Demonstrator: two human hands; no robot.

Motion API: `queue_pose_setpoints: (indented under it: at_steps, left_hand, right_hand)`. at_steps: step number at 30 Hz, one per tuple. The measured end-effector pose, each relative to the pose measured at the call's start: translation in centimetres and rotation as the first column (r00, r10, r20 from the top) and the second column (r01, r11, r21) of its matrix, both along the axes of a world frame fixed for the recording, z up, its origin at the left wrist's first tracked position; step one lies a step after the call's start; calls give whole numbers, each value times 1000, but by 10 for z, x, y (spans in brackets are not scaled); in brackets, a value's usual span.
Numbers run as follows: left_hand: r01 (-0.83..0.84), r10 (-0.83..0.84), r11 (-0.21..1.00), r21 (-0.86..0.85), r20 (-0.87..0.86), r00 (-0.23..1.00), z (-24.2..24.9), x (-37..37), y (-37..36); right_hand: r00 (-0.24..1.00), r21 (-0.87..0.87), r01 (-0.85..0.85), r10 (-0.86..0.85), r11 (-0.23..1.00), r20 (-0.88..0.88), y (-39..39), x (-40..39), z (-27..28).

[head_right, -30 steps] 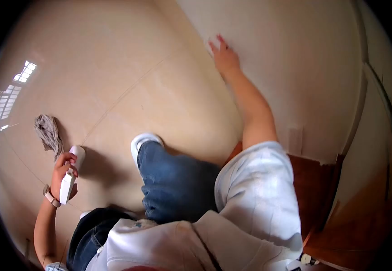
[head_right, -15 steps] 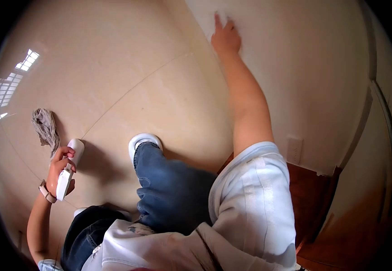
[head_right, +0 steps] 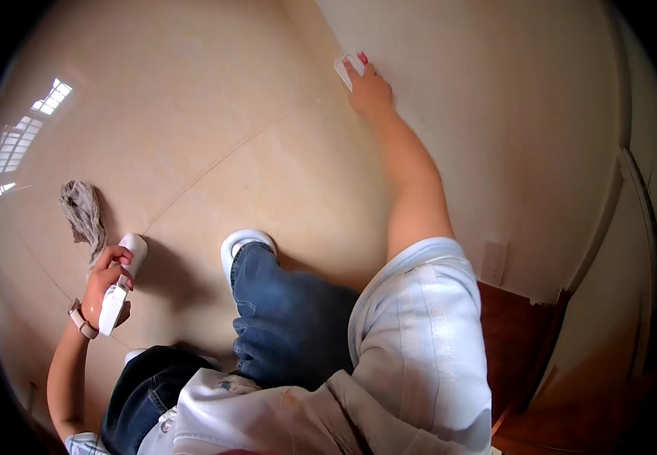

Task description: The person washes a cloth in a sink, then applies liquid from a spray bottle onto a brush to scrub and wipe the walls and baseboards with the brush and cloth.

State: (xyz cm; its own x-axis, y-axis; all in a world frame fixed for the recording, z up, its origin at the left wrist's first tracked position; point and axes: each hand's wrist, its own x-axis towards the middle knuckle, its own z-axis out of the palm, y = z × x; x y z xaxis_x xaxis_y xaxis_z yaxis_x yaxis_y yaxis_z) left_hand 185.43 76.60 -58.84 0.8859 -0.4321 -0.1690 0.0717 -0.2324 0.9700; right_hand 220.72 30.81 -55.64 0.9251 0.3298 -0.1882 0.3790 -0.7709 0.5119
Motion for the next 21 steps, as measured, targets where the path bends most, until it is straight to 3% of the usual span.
queue_pose_setpoints:
  at_steps: [1, 3, 5, 7, 8, 9, 11, 12, 14, 15, 17, 19, 21]
  left_hand:
    - [-14, 14, 1000, 4, 6, 1000, -1, -1, 0]
    - [-43, 43, 999, -4, -45, 998, -3, -4, 0]
    - [-22, 22, 1000, -7, -22, 1000, -4, 0, 1]
    - [6, -6, 1000, -20, 3, 1000, -1, -1, 0]
    - [4, -4, 1000, -11, -11, 1000, 0, 0, 0]
    - [-3, 3, 1000, -2, -21, 1000, 1, 2, -2]
    - [-24, 24, 1000, -4, -29, 999, 4, 3, -4]
    - [-31, 30, 999, -13, -31, 999, 4, 3, -4]
    - [-28, 27, 999, -18, -45, 999, 2, 1, -3]
    - [-34, 33, 999, -26, -34, 999, 0, 1, -3]
    - [-46, 46, 998, -43, -18, 999, -3, -1, -4]
    - [-82, 80, 995, -57, -51, 996, -2, -2, -7]
    - [-64, 62, 997, -52, -45, 997, 3, 3, -7]
  right_hand:
    - [1000, 4, -14, 14, 1000, 6, 5, 8, 1]
    - [979, -84, 156, -143, 984, 143, 18, 16, 5]
    - [965, -20, 180, -173, 983, 195, 32, 17, 19]
    - [962, 42, 146, -152, 988, 228, 24, 19, 18]
    - [968, 27, -12, 5, 1000, 251, 8, 16, 7]
    - [965, 22, -17, 11, 1000, 262, 9, 14, 12]
    - [987, -110, 158, -159, 981, 5, 15, 6, 12]
    - [987, -108, 159, -159, 981, 1, 19, 9, 19]
    - [948, -20, 174, -162, 985, 274, 24, 14, 40]
    - [949, -23, 176, -164, 984, 269, 13, 11, 40]
    - [941, 40, -130, 110, 991, 321, -12, 5, 35]
    - [968, 8, -122, 118, 992, 221, -23, -3, 26]
    - [1000, -211, -31, 30, 977, -8, -18, -6, 23]
